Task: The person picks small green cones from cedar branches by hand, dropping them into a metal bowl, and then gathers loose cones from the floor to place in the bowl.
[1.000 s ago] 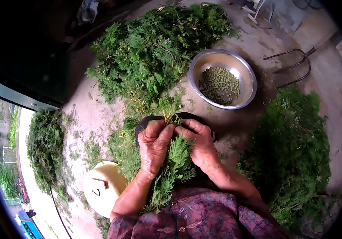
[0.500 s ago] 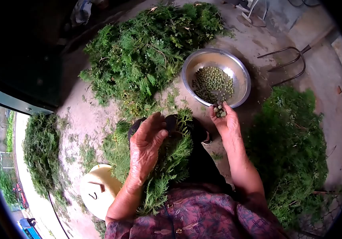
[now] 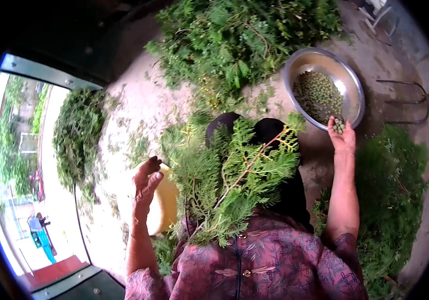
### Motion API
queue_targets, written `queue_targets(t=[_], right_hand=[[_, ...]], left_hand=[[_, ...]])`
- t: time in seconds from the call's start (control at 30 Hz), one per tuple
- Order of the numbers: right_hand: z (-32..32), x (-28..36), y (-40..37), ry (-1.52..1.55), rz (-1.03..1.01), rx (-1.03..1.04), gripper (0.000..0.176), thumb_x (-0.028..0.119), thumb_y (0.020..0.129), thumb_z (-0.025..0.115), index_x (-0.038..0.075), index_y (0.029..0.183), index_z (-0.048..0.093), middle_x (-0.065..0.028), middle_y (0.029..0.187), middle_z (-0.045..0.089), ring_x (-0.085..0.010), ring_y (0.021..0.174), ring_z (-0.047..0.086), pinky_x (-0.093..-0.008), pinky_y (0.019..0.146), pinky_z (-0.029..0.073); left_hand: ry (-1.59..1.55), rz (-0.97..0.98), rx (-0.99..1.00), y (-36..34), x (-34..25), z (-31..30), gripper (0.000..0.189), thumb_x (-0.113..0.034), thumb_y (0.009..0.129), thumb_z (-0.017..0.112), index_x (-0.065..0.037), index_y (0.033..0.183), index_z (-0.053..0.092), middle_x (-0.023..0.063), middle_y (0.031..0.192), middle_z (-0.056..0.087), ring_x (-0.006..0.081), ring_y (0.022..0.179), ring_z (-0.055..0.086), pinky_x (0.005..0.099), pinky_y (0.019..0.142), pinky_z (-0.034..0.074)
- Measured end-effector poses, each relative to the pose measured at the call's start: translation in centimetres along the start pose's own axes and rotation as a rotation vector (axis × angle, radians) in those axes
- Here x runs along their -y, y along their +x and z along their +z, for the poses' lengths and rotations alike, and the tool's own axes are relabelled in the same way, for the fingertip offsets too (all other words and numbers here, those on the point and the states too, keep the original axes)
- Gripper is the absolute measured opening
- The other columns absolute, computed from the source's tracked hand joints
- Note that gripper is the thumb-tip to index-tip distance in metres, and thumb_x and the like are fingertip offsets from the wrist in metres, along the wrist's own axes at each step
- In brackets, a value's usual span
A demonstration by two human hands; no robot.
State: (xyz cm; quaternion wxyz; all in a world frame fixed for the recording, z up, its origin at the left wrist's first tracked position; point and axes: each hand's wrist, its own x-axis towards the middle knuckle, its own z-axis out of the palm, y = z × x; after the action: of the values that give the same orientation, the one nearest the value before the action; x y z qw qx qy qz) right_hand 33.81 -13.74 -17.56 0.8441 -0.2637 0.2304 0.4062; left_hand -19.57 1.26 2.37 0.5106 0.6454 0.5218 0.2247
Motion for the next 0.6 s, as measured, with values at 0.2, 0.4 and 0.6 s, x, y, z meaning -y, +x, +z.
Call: queue_targets(t=[0.2, 0.4, 0.6], right_hand=[[3.9, -0.6, -1.4, -0.108, -0.180, -0.117, 0.038, 0.028, 0.094, 0.039, 0.002, 0.122, 0.044, -0.0103, 0.125, 0.047, -0.0300, 0.113, 0.044, -0.0514, 0.096, 0.039], [5.8, 2.3, 0.3, -0.207, -0.289, -0.008, 0.040, 0.028, 0.092, 0.044, 0.004, 0.124, 0.043, -0.0057, 0.130, 0.044, -0.0280, 0.121, 0.037, -0.0548, 0.098, 0.033], [5.9, 4.9, 2.1, -0.234, -0.352, -0.080, 0.041, 0.023, 0.092, 0.046, 0.005, 0.127, 0.038, -0.0084, 0.130, 0.042, -0.0300, 0.119, 0.038, -0.0553, 0.095, 0.037]], left_hand=[[-0.135, -0.331, 0.251, -6.3, 3.1, -2.5, 0.092, -0.051, 0.065, 0.072, 0.004, 0.129, 0.035, 0.0176, 0.118, 0.052, 0.0258, 0.110, 0.049, 0.0374, 0.092, 0.040], [-0.085, -0.429, 0.412, -10.3, 2.3, -1.3, 0.114, -0.040, 0.056, 0.082, -0.006, 0.139, 0.012, 0.0207, 0.130, 0.039, 0.0299, 0.117, 0.043, 0.0413, 0.097, 0.037], [0.139, -0.250, 0.370, -12.9, 4.1, -0.3, 0.106, -0.015, 0.062, 0.078, -0.008, 0.141, 0.009, 0.0183, 0.136, 0.030, 0.0300, 0.123, 0.034, 0.0406, 0.098, 0.034]])
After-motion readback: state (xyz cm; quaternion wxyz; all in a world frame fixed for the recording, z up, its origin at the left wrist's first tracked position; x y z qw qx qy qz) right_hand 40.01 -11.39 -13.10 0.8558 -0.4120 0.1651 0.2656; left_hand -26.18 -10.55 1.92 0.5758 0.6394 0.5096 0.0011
